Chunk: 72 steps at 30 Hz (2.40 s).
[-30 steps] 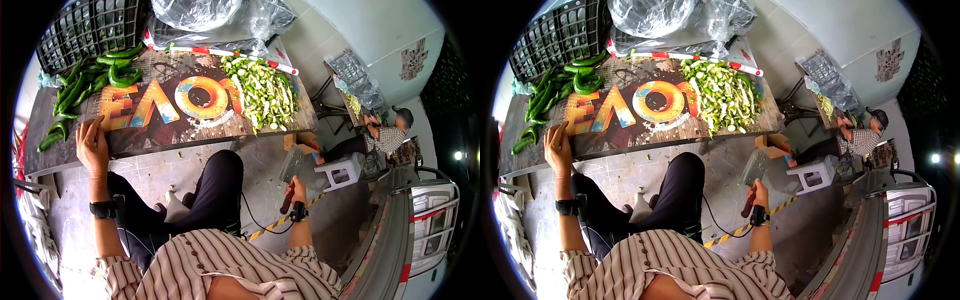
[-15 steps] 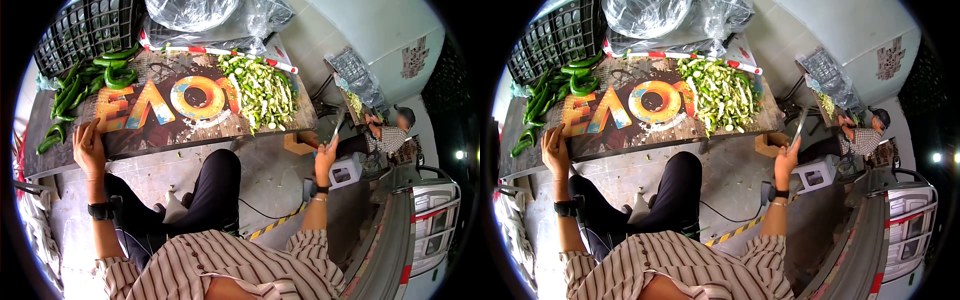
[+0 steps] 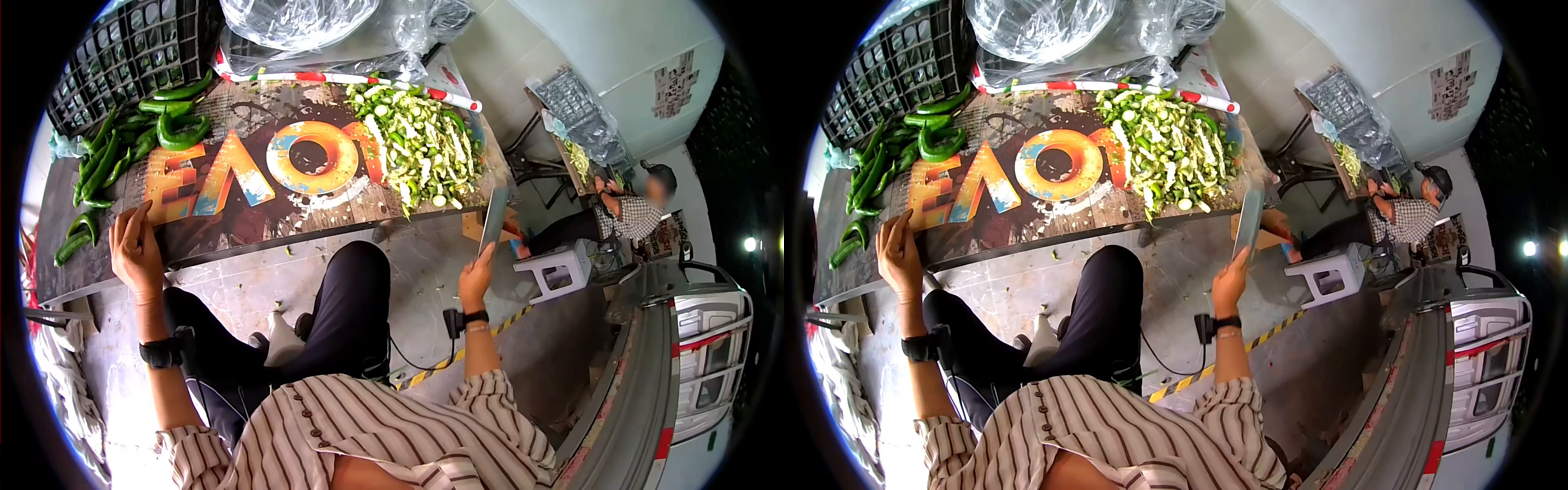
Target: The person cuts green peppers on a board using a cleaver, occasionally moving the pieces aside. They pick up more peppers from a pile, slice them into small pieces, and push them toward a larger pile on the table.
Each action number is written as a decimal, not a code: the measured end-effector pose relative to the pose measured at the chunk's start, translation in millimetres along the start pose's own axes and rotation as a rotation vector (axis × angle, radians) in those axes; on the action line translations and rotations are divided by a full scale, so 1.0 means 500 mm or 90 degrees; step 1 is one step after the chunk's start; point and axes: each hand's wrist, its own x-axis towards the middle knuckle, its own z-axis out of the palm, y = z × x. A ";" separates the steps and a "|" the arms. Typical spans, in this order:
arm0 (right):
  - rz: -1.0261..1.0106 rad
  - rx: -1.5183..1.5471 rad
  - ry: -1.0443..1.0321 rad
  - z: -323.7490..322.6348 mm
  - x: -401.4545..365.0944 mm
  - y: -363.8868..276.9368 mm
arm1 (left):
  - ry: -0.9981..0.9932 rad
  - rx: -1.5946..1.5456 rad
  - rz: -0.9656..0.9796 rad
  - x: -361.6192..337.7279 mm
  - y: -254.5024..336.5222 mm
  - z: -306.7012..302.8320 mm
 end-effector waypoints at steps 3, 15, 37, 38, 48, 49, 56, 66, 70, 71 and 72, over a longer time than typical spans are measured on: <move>-0.100 -0.094 -0.003 -0.008 -0.096 0.089 | 0.003 -0.004 -0.002 0.002 0.005 -0.003; 0.331 0.528 0.026 -0.134 -0.056 -0.050 | 0.043 -0.036 -0.007 0.013 0.030 -0.019; 0.082 0.964 -0.409 -0.004 -0.005 -0.595 | -0.106 -0.020 0.143 0.248 -0.030 0.025; 0.095 0.957 -0.393 -0.005 -0.009 -0.599 | -0.141 0.008 0.115 0.264 -0.037 0.047; 0.037 0.871 -0.392 -0.016 -0.012 -0.604 | -0.297 0.149 0.079 0.346 -0.085 0.196; 0.041 0.870 -0.400 -0.013 -0.013 -0.602 | -0.313 0.148 0.073 0.350 -0.088 0.201; 0.044 0.874 -0.415 -0.011 -0.014 -0.601 | -0.373 0.143 0.081 0.370 -0.104 0.209; 0.045 0.881 -0.410 -0.011 -0.017 -0.602 | -0.356 0.158 0.174 0.366 -0.100 0.194; 0.052 0.873 -0.401 -0.016 -0.017 -0.604 | -0.356 0.158 0.162 0.353 -0.112 0.205; 0.046 0.871 -0.405 -0.014 -0.017 -0.602 | -0.355 0.158 0.163 0.355 -0.112 0.208; 0.041 0.868 -0.409 -0.013 -0.017 -0.600 | -0.382 0.182 0.148 0.357 -0.110 0.210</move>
